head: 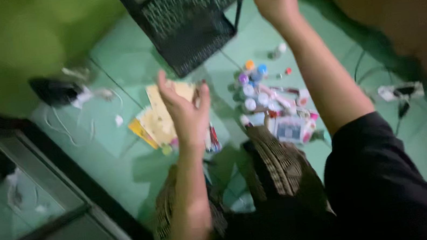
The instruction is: The person sits on the floor and organizes various personal care items, including bottles, tubes, and makeup, by picking them up and placing them onto a black metal shelving unit.
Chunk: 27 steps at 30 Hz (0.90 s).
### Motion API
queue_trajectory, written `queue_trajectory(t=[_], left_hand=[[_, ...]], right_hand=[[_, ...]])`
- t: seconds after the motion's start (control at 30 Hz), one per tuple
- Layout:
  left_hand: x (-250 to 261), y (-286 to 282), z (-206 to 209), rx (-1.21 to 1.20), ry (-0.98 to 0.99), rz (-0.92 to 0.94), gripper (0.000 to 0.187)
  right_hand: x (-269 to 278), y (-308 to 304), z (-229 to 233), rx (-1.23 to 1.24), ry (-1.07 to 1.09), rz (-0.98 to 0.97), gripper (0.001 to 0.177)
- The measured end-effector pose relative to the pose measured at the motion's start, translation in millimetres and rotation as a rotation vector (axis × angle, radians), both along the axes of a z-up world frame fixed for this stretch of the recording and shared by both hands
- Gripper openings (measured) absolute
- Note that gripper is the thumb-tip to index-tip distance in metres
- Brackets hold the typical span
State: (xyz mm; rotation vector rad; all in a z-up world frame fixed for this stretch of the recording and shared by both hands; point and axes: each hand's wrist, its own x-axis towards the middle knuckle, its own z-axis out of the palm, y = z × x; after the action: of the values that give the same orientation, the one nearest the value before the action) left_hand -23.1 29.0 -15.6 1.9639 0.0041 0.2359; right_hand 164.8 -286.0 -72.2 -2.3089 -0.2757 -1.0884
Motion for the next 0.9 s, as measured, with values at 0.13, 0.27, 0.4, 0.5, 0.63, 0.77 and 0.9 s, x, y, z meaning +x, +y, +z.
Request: queue_trajectory(t=[0.13, 0.27, 0.4, 0.5, 0.63, 0.77, 0.9], left_hand=[[9, 10, 3, 0.108, -0.051, 0.03, 0.096], [4, 18, 2, 0.115, -0.13, -0.004, 0.095], [4, 17, 3, 0.09, -0.082, 0.007, 0.094], [6, 11, 6, 0.066, -0.086, -0.008, 0.093], [7, 0, 11, 0.068, -0.026, -0.014, 0.092], [8, -8, 14, 0.047, 0.01, -0.035, 0.09], [10, -9, 12, 0.072, 0.017, -0.033, 0.091]], right_hand=[[-79, -5, -120, 0.029, 0.357, 0.049, 0.053], [-143, -23, -232, -0.174, 0.977, 0.118, 0.04], [-169, -35, -276, -0.019, 0.966, -0.008, 0.036], [-170, -41, -287, -0.042, 1.027, -0.024, 0.038], [-164, -33, -309, -0.076, 1.11, 0.015, 0.047], [-164, -18, -330, -0.166, 1.181, 0.117, 0.062], [-167, -5, -327, -0.137, 1.177, 0.073, 0.069]])
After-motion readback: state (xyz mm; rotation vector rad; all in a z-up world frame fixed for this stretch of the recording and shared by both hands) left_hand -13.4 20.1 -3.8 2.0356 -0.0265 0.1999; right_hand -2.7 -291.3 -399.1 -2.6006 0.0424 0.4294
